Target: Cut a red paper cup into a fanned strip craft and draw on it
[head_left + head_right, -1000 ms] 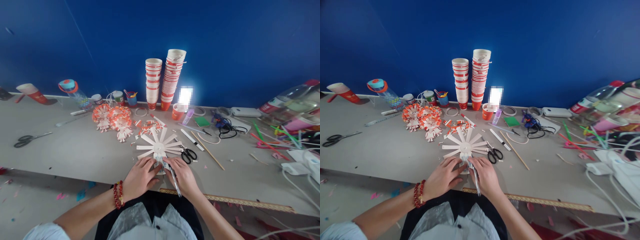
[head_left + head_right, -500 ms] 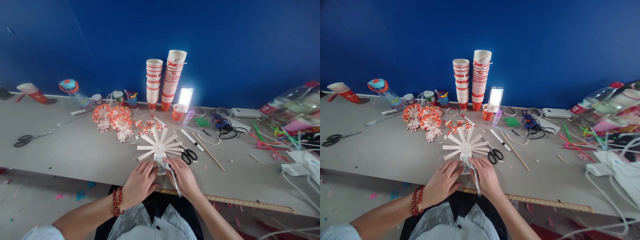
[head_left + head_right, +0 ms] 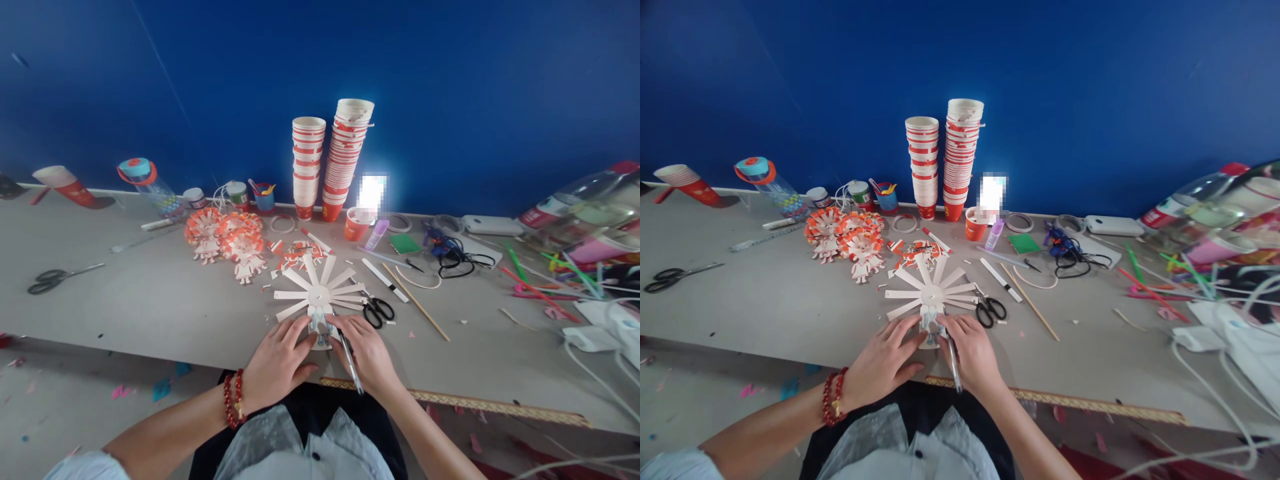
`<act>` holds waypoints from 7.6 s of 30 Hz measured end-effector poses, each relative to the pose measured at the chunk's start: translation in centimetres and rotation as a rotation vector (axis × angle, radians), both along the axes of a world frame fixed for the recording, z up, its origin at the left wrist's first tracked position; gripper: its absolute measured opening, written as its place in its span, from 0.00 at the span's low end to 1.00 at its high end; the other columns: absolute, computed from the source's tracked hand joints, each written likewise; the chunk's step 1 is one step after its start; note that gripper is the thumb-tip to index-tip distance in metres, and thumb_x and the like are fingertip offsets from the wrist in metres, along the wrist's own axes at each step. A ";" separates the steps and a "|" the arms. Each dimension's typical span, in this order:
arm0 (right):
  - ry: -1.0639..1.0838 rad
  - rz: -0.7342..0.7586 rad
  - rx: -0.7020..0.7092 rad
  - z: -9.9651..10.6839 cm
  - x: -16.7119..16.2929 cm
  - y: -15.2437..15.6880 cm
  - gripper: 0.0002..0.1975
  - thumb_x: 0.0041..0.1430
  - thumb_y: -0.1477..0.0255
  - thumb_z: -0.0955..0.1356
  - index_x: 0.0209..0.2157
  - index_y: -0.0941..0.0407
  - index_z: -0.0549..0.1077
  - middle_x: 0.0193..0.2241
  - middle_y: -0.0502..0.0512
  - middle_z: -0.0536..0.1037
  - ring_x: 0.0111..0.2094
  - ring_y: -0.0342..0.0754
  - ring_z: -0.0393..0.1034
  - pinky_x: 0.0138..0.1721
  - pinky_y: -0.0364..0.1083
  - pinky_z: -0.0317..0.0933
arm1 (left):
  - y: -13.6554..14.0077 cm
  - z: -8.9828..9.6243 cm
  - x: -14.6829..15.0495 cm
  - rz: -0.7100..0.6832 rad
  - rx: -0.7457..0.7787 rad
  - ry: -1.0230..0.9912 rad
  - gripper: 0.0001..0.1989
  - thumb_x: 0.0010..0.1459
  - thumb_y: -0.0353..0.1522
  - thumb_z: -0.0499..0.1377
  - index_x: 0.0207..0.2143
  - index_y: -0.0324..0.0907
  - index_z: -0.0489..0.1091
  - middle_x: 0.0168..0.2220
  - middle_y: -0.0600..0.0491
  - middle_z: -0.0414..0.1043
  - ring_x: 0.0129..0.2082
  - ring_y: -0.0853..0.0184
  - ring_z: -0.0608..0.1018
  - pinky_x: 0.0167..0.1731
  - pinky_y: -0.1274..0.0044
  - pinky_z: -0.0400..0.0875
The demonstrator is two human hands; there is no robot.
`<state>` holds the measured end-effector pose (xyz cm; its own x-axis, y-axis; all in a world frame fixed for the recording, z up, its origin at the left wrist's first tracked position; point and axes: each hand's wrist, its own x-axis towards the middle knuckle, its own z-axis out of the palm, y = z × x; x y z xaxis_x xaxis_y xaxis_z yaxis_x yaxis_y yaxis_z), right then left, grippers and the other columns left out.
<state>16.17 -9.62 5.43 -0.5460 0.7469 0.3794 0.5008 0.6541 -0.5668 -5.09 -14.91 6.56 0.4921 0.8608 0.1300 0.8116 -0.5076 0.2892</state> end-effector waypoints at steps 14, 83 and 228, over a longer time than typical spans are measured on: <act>-0.011 0.007 -0.031 0.0 0.3 -0.1 0.17 0.63 0.77 0.64 0.53 0.52 0.67 0.45 0.57 0.76 0.45 0.55 0.68 0.47 0.53 0.64 | 0.6 0.6 -0.2 0.046 -0.072 -0.200 0.14 0.62 0.31 0.54 0.51 0.43 0.66 0.50 0.47 0.65 0.51 0.57 0.68 0.51 0.64 0.68; 0.134 -0.288 0.091 2.0 5.4 0.4 0.12 0.67 0.71 0.61 0.49 0.53 0.70 0.44 0.58 0.77 0.43 0.52 0.74 0.45 0.49 0.67 | 3.8 0.9 -0.2 -0.151 0.075 -0.089 0.13 0.61 0.32 0.56 0.48 0.41 0.66 0.47 0.47 0.70 0.51 0.57 0.69 0.52 0.64 0.64; -0.178 0.141 0.151 -0.1 0.7 2.7 0.18 0.65 0.76 0.58 0.51 0.57 0.73 0.52 0.62 0.75 0.52 0.53 0.69 0.51 0.53 0.66 | 10.2 -0.7 -2.9 -0.285 0.061 0.005 0.26 0.68 0.36 0.47 0.66 0.50 0.48 0.65 0.55 0.56 0.66 0.65 0.57 0.65 0.65 0.45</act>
